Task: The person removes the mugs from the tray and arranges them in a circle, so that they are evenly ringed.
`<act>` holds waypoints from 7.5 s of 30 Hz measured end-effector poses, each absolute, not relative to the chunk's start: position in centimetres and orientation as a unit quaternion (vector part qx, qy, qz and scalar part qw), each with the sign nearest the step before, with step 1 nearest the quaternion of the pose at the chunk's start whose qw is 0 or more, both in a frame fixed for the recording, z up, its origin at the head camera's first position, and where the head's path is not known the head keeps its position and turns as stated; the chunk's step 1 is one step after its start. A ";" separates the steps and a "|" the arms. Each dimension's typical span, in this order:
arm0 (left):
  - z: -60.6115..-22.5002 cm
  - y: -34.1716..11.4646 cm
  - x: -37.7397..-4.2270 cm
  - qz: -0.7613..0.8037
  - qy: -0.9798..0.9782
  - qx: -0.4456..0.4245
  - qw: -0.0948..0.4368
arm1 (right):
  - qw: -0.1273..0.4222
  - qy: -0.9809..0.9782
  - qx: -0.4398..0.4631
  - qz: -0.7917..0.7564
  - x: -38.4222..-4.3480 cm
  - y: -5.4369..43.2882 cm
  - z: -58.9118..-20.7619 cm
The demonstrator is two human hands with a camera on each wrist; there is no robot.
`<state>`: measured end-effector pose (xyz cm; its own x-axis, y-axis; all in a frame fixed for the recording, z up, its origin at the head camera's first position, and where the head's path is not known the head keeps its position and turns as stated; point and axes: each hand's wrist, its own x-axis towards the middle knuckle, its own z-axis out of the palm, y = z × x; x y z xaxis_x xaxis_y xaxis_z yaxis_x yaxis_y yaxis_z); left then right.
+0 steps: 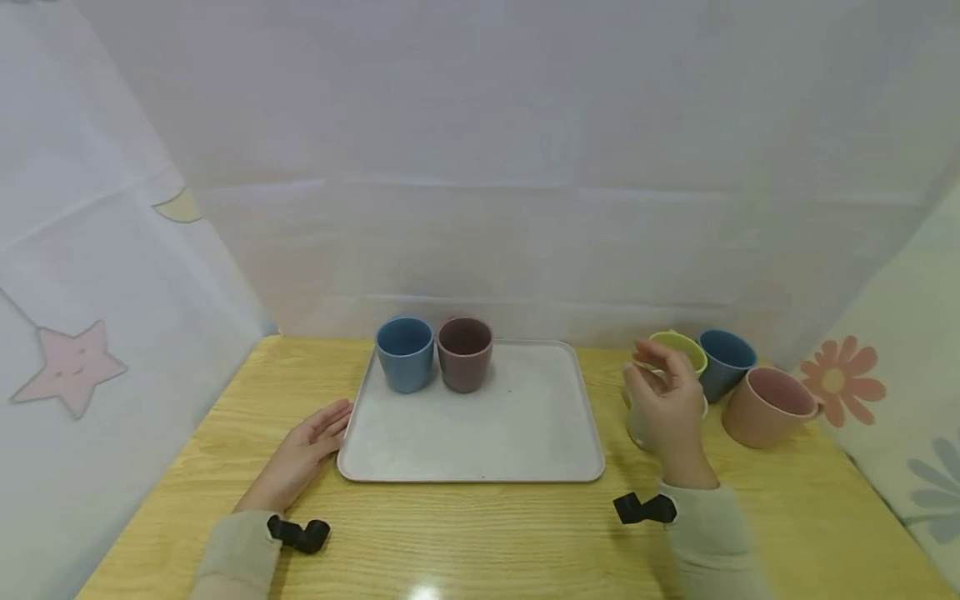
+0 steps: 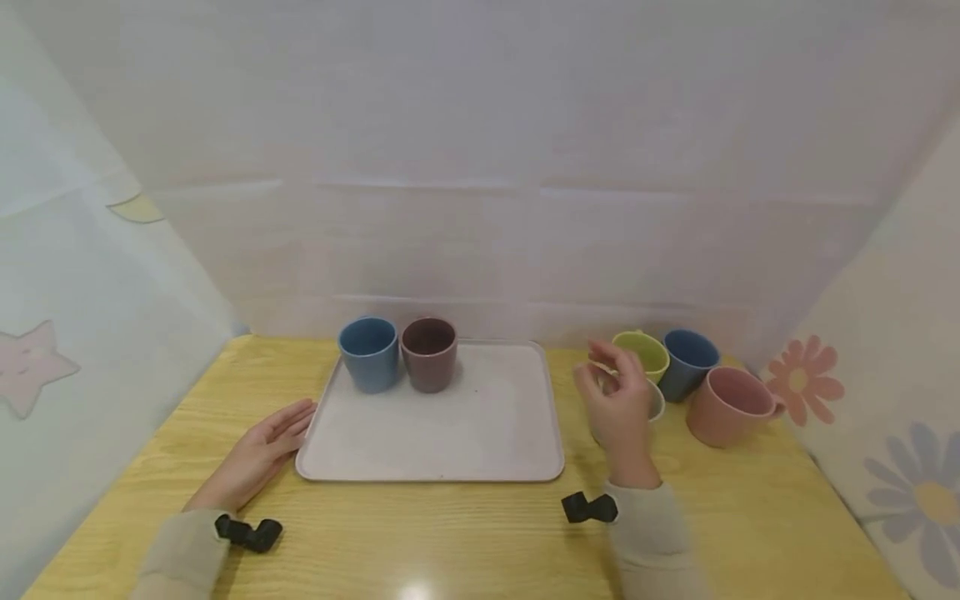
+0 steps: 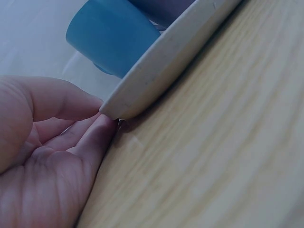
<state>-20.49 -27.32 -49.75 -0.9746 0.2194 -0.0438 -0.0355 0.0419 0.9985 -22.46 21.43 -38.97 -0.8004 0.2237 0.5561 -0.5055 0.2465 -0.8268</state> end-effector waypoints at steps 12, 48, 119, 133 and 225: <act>-50.1 -27.1 -20.7 0.699 0.706 0.065 0.089 | 0.133 -0.780 0.168 0.588 -23.8 14.1 -42.5; -49.9 -27.4 -20.5 0.695 0.712 0.055 0.090 | 0.002 -0.806 0.067 0.588 -32.6 4.3 -43.4; -50.6 -27.1 -20.6 0.690 0.714 0.069 0.093 | 0.063 -0.796 0.144 0.585 -20.8 18.9 -43.3; -49.8 -27.2 -20.5 0.689 0.716 0.065 0.092 | 0.103 -0.763 0.253 0.586 -18.0 24.9 -43.0; -49.7 -27.6 -20.4 0.685 0.720 0.062 0.098 | 0.239 -0.846 0.101 0.465 -17.4 33.9 -39.5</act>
